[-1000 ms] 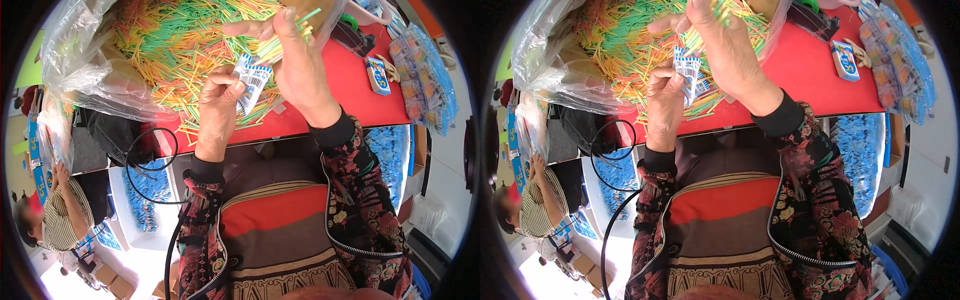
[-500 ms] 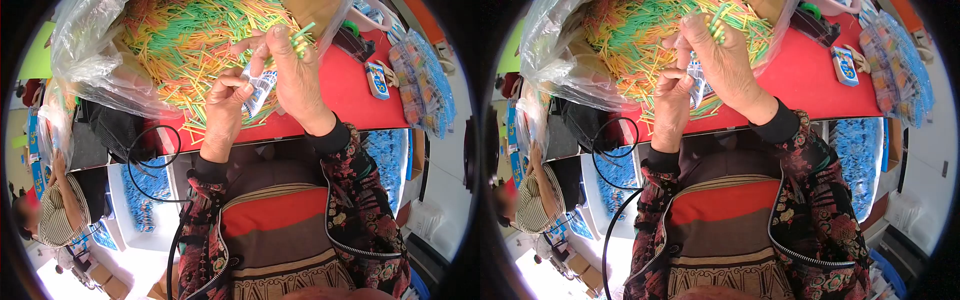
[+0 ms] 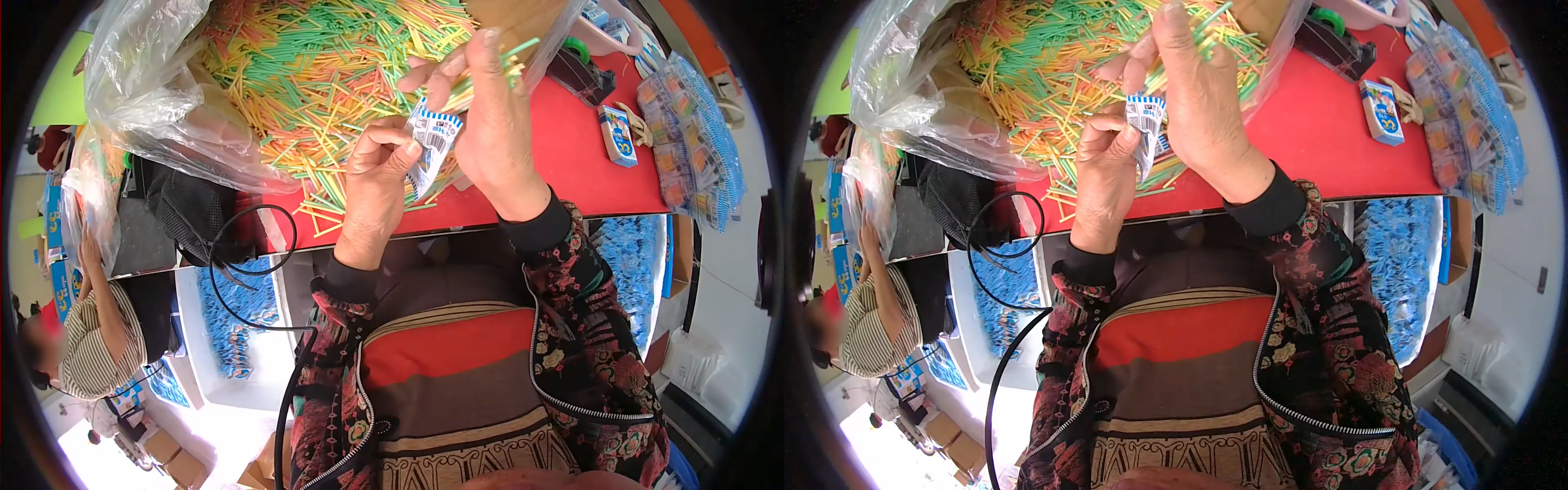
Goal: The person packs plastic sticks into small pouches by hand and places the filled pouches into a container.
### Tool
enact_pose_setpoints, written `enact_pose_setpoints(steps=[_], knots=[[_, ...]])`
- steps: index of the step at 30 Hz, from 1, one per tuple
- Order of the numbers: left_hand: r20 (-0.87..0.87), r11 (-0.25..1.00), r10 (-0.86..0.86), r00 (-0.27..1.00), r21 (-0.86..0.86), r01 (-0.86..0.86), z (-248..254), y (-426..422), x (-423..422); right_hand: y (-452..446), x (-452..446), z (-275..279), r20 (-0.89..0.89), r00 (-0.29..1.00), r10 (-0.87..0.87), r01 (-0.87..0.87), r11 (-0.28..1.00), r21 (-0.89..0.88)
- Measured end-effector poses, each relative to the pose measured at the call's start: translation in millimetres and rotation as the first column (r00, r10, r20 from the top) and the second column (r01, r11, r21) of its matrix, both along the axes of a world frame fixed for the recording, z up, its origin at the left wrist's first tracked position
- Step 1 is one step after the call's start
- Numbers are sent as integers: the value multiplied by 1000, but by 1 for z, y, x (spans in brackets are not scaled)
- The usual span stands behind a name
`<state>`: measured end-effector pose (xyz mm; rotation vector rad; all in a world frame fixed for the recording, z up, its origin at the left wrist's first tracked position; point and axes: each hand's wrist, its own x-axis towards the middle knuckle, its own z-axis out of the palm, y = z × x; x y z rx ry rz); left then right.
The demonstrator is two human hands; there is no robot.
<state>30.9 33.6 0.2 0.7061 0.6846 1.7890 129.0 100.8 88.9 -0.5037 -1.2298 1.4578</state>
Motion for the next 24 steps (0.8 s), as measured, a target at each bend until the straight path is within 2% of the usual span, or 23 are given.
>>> enact_pose_setpoints(steps=[3, 5, 6, 8, 9, 11, 13, 16, 17, 18, 19, 20, 21, 24], knots=[[-8, 1000, 10, 1000, -20, -11, -5, 0, -3, 11, 11, -2, -61, 998, -5, 9, 998, 69], [-5, 999, 17, 1000, -28, -18, -4, 1, -5, 11, 16, 2, 57, 998, -32, 21, 982, 186], [-61, 999, 49, 997, -7, -50, -3, 1, -6, 11, 18, 0, 57, 998, -31, 20, 982, 186], [-116, 997, 80, 990, 14, -79, 2, 1, -8, 9, 21, -8, 233, 968, -95, 20, 953, 303], [-148, 994, 107, 983, 25, -105, 5, 2, -8, 8, 23, -11, 234, 967, -97, 22, 953, 301], [-179, 991, 132, 975, 34, -128, 6, 3, -8, 8, 26, -14, 389, 896, -214, 60, 927, 371], [-337, 982, 189, 922, 90, -168, 5, 5, -10, 12, 26, -20, 392, 887, -246, 65, 905, 421], [-427, 976, 217, 878, 103, -191, 9, 6, -1, 8, 23, -20, 438, 850, -293, 38, 863, 504], [-427, 976, 217, 878, 103, -191, 8, 6, -3, 7, 21, -18, 479, 822, -308, 4, 844, 536], [-308, 985, 171, 936, 53, -163, 6, 6, -6, 8, 21, -19, 478, 823, -307, 4, 844, 536], [-183, 992, 126, 975, 7, -127, 4, 6, -8, 9, 20, -20, 367, 921, -130, 1, 943, 332], [-183, 992, 126, 975, 6, -127, 3, 5, -10, 10, 19, -21, 205, 978, 23, -47, 992, 114], [-176, 994, 112, 978, 14, -111, 1, 4, -12, 13, 21, -18, 204, 979, 22, -46, 993, 113], [-177, 995, 97, 980, 22, -94, -3, 1, -10, 26, 30, 2, -114, 991, 63, -69, 996, -50]])
